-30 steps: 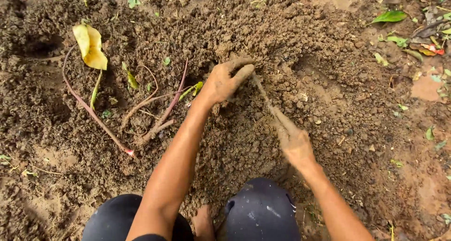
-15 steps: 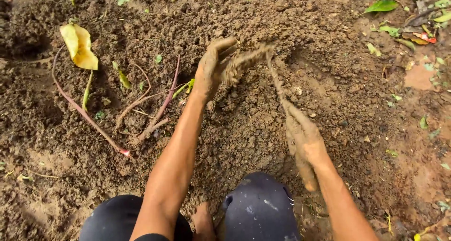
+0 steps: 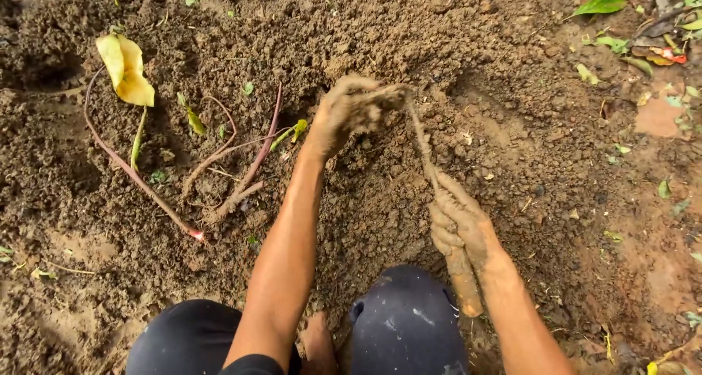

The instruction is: The person uses a small hand tool to dig a hole in the soil and then places a plant cutting into it. They cover the roots with soil using their hands and pat the ground down to secure the plant.

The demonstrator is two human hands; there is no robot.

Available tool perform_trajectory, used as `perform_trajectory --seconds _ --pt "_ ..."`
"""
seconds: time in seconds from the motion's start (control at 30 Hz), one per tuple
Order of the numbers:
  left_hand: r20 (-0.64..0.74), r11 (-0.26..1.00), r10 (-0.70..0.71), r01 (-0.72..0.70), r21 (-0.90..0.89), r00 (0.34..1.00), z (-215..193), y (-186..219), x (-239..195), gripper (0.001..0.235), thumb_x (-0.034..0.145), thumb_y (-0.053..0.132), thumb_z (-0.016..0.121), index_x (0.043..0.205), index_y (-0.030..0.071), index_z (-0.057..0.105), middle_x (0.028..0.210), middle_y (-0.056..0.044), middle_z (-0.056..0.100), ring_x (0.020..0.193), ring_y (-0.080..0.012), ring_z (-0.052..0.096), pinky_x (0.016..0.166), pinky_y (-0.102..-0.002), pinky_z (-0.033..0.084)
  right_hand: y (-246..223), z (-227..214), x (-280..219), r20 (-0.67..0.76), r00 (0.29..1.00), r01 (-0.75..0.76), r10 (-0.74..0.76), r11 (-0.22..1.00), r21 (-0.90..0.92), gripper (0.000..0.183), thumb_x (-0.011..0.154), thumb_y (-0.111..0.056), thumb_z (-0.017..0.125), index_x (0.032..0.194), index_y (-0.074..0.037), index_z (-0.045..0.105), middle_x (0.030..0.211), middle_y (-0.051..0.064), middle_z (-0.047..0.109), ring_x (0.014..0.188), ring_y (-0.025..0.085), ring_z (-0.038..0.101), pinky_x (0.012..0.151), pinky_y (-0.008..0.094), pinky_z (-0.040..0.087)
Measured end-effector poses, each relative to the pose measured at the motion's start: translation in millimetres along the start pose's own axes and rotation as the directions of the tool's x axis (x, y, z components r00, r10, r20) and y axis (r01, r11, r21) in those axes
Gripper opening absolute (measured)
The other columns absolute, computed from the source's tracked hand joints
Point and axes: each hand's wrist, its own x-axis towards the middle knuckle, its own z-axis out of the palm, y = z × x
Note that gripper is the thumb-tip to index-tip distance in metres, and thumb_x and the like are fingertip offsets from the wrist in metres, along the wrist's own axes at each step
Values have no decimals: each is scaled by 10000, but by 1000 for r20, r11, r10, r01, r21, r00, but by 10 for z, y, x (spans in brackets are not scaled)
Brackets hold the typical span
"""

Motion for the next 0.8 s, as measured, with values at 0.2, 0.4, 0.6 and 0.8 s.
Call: perform_trajectory --seconds 0.2,0.4,0.6,0.8 --pt "-209 988 -131 145 55 969 -517 -173 -459 776 978 687 305 1193 68 721 974 -183 602 757 -254 713 734 -381 626 160 -77 105 115 992 -58 57 998 2 526 1048 -273 402 1552 -168 290 654 -71 385 389 61 447 374 267 521" --pt "-256 880 2 120 459 967 -571 -10 -508 431 1054 435 498 1129 112 773 726 -161 707 643 -242 695 703 -411 605 -276 -152 -33 -20 1000 -2 1 998 -67 545 1070 -251 300 1594 -127 212 612 -113 327 358 18 376 309 217 427" --pt "354 954 -88 -22 298 931 -128 219 161 572 1029 621 417 1280 153 632 1502 -200 492 1423 -433 409 1214 -642 289 -109 -83 -23 90 992 -82 86 996 -45 540 1071 -297 302 1577 -124 236 573 -86 359 309 38 372 262 254 421" --pt "94 960 -230 210 186 969 -704 -399 33 603 1028 553 558 1436 110 522 1478 -168 478 1408 -352 441 1202 -493 359 -14 -99 84 225 958 66 -176 902 426 477 1083 -141 264 1560 -146 269 668 -86 313 343 20 437 257 195 425"
